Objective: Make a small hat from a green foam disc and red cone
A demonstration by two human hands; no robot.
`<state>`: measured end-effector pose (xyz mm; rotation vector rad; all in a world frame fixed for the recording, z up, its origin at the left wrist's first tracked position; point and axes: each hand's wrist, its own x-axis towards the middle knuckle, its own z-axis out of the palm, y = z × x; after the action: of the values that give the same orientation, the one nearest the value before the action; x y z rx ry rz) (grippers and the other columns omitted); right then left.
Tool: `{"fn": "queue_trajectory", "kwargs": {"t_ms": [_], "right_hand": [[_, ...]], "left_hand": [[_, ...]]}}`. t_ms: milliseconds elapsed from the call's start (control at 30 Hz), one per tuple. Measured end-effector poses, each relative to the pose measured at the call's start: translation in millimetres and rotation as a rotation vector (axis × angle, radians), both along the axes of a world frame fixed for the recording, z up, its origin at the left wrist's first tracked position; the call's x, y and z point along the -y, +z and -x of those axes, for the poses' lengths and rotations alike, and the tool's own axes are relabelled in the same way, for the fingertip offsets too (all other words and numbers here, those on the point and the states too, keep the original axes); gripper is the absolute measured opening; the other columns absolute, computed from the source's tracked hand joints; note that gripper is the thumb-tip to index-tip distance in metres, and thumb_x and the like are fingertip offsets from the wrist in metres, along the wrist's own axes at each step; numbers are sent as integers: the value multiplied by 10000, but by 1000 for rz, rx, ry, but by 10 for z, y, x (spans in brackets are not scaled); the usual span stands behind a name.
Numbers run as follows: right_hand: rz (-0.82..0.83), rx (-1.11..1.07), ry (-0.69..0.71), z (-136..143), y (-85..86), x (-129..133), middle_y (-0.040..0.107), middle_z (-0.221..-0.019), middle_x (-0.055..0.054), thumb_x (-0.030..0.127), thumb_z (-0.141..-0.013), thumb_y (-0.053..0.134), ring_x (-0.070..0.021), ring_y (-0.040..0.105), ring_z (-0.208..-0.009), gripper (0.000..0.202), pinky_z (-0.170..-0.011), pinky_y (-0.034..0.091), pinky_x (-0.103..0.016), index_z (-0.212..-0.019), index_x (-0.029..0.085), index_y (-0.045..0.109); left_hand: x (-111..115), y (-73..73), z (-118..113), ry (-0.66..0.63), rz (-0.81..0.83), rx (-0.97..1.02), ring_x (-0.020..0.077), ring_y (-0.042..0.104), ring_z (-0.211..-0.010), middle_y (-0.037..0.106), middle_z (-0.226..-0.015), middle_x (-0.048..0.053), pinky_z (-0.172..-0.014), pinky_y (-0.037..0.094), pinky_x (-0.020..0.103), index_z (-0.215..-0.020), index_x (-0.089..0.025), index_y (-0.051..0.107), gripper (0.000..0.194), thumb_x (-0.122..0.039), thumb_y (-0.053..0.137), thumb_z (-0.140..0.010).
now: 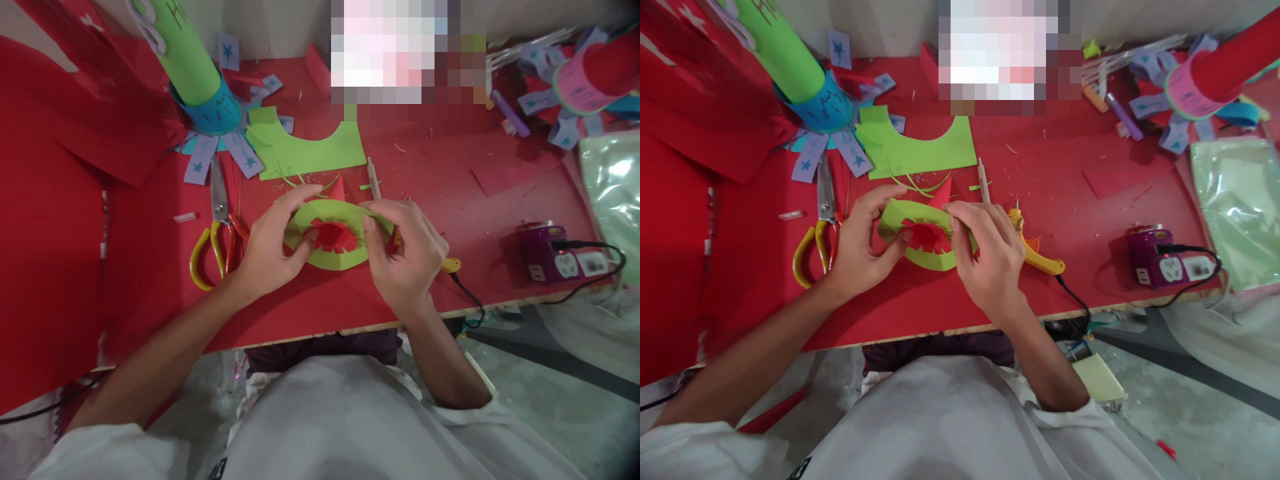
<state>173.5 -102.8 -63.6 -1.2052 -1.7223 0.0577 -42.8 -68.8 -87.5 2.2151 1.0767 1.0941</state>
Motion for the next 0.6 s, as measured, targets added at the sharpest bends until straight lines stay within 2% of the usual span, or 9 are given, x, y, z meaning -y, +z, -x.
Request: {"fn": "queue_trajectory", "kwargs": {"t_ms": [300,500,600], "right_hand": [[18,28,-41,-5,-21,8,829,-1023,-55,183,-1070,604,-220,796,-924,170,-847,648,-367,-1137,259,741],[4,19,-31,-9,-15,11,829,-1017,-54,154,-1061,609,-211,794,-918,179,-832,638,-344,-1140,251,739],[5,28,-40,-10,-15,12,828,-1025,-55,165,-1068,602,-217,797,-932,182,-849,640,-354,-1148,252,740]], "left_hand": [[3,14,-16,22,-7,41,236,734,-1181,686,-1418,145,-986,634,346,-1496,-237,533,446,-451,560,-1106],[-1,10,-28,28,37,68,200,727,-998,699,-1237,104,-834,626,310,-1486,-264,524,424,-447,568,-1107],[-14,-13,-31,18,36,93,202,719,-981,688,-1208,87,-845,625,328,-1483,-282,526,427,-461,581,-1099]]}}
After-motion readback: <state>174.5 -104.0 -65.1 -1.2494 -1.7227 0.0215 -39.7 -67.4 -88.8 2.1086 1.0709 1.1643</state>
